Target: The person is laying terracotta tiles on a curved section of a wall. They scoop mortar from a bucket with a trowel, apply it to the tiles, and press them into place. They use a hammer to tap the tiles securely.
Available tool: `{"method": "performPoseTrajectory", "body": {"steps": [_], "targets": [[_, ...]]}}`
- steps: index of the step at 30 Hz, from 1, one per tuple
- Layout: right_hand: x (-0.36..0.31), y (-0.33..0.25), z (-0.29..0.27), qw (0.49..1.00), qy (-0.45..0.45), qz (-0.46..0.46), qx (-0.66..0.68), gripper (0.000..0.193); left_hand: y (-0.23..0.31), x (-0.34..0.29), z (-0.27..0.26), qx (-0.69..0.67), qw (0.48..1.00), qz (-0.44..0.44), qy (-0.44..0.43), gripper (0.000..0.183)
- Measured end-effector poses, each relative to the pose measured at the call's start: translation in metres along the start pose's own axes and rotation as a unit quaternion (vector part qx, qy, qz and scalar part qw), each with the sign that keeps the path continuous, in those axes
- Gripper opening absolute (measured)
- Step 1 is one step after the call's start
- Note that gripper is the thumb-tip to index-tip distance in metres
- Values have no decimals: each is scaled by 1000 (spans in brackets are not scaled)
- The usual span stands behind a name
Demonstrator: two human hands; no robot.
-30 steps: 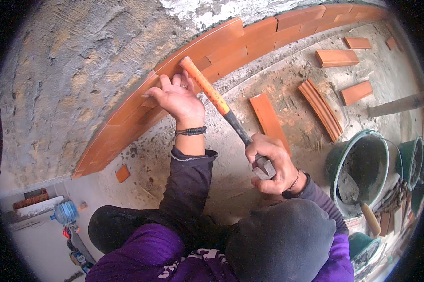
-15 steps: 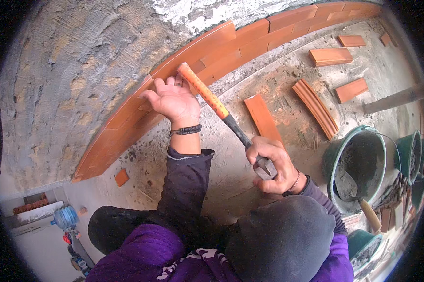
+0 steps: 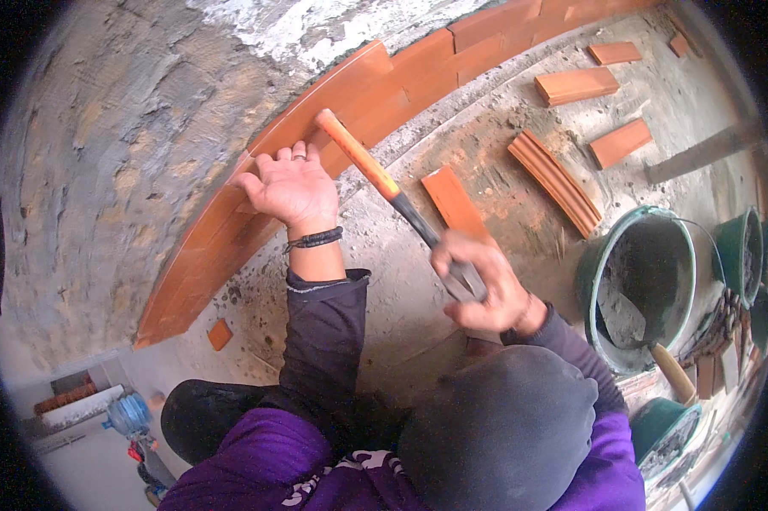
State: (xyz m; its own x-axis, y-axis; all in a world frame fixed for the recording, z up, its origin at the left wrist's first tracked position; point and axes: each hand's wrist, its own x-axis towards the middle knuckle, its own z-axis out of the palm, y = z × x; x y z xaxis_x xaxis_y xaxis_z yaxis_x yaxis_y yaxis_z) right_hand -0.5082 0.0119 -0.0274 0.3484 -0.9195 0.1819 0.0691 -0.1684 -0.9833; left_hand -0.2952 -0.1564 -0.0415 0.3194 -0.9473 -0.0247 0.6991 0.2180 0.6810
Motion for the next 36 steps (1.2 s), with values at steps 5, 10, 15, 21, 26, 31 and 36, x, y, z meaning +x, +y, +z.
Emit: {"method": "performPoseTrajectory", "body": {"steps": [5,10,15,21,26,31,36], "targets": [[-2,2,-4,999,6,-16,-35,34,2,4,9,18,999,-31,20,82],[-1,-3,0,998,-23,-52,-34,32,15,-3,20,8,999,-41,-5,100],[4,-1,-1,998,-19,-54,-28,33,16,-3,29,-10,997,-47,68,92],[-8,-1,-6,1000,14,-14,-21,33,13,2,21,0,997,-57,61,88],[3,6,-9,997,21,-58,-56,32,14,4,19,10,997,-67,35,99],[-3,-6,-6,998,-14,-53,-30,30,22,0,33,27,997,-72,33,115],[6,-3,-5,996,7,-73,-59,31,19,2,29,34,995,-83,46,118]]}}
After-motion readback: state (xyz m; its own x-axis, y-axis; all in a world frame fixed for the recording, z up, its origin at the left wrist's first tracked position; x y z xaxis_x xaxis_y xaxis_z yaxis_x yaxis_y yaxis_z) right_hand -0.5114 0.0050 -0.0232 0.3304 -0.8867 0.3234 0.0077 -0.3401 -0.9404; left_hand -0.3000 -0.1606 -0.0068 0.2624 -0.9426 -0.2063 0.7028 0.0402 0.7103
